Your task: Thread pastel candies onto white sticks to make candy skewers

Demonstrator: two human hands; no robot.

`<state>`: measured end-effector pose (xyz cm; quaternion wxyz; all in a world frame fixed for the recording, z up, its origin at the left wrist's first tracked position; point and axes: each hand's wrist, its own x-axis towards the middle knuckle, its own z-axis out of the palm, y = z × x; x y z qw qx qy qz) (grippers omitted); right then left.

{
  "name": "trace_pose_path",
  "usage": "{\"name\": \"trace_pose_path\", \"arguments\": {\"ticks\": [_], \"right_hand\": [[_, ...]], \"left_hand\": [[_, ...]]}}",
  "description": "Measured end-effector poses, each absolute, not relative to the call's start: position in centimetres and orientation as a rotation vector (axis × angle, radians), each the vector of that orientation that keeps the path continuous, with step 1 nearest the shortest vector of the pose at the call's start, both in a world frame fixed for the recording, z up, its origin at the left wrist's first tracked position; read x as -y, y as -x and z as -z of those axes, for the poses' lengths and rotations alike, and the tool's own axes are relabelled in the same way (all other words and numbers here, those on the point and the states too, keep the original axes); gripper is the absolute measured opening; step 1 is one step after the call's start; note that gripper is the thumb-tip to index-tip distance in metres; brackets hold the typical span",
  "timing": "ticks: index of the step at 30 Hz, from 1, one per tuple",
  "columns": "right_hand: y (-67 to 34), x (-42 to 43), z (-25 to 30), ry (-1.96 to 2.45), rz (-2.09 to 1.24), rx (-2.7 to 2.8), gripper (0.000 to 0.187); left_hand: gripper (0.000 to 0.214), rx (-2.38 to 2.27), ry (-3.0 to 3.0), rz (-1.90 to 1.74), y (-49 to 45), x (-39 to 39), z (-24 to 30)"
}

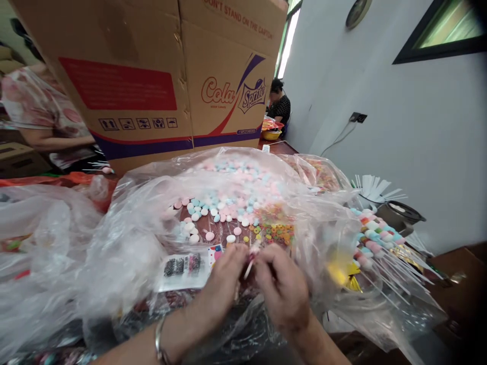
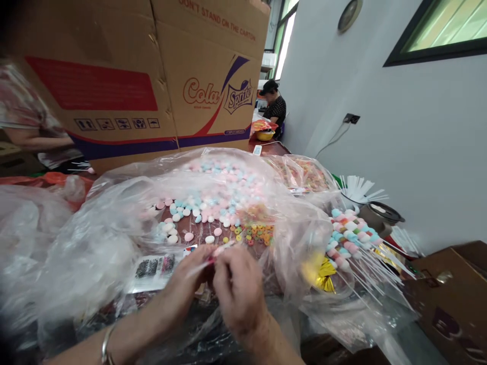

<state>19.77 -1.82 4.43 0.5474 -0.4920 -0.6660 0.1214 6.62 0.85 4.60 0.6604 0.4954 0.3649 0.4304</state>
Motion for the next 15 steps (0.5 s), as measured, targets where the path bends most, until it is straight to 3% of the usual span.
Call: {"name": "trace_pose_path", "arguments": {"ticks": [4,9,15], "right_hand": [[-20.1,2.2,-4.2,1.163,-0.178,1.756,0.023],[-20.1,1.4,-3.8,1.195,-0.053,1.702,0.022],[-16.4,2.6,-3.3,1.112,-0.681,1.676,0.022]], "left_hand": [[0.054,-0.55,-1.001,-0.952,-4.7,-3.0,-7.0],[0.039,-0.6,-1.146,-0.79,-3.5,-2.6,-5.9],[0.027,-0.72,-0.846,-1.049,-3.6,-0.5,-5.4]]}}
